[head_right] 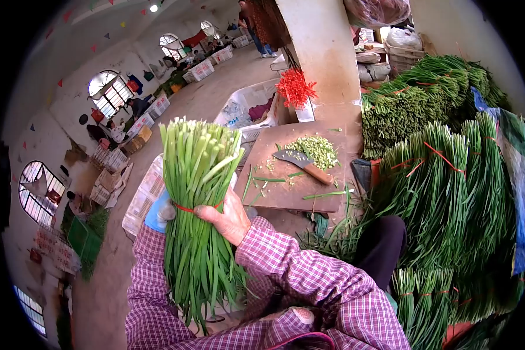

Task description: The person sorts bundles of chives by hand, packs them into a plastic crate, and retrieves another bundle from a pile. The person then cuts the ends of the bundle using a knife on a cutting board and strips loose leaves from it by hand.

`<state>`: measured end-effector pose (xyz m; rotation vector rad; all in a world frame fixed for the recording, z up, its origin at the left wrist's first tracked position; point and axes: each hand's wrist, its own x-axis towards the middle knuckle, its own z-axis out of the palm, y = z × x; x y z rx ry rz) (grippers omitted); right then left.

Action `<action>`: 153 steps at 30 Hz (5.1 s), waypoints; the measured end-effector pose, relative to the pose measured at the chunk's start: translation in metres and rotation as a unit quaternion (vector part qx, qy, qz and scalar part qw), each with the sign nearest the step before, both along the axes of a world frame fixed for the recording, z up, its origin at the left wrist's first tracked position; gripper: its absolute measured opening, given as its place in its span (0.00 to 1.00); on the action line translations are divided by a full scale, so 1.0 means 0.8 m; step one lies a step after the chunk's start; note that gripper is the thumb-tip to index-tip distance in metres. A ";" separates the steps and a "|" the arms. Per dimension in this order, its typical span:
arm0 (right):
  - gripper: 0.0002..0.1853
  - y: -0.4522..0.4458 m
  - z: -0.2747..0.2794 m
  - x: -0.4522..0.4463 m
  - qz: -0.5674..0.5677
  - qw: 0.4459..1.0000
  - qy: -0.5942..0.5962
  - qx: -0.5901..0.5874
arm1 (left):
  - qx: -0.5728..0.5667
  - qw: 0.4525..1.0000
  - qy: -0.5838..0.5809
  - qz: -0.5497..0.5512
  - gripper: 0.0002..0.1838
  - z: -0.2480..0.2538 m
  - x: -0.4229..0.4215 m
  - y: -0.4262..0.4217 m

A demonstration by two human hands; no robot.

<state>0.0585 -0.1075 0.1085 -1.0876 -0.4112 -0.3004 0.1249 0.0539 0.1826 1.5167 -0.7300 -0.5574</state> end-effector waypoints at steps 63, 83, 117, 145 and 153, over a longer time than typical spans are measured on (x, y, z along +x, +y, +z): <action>0.16 -0.175 -0.193 -0.084 -0.234 0.765 0.174 -0.574 | 0.386 0.888 -0.212 0.132 0.59 -0.243 -0.145 0.001; 0.20 -0.154 -0.252 -0.067 0.030 0.691 0.360 -0.626 | 0.459 0.839 -0.253 0.144 0.58 -0.257 -0.153 -0.032; 0.25 -0.088 -0.224 -0.095 -0.173 0.861 0.137 -0.459 | 0.423 0.836 -0.307 0.166 0.58 -0.278 -0.158 -0.025; 0.18 -0.081 -0.199 -0.107 -0.185 0.851 0.124 -0.475 | 0.452 0.829 -0.283 0.169 0.60 -0.280 -0.158 -0.028; 0.16 -0.070 -0.224 -0.099 -0.172 0.897 0.110 -0.392 | 0.457 0.820 -0.301 0.165 0.59 -0.273 -0.157 -0.031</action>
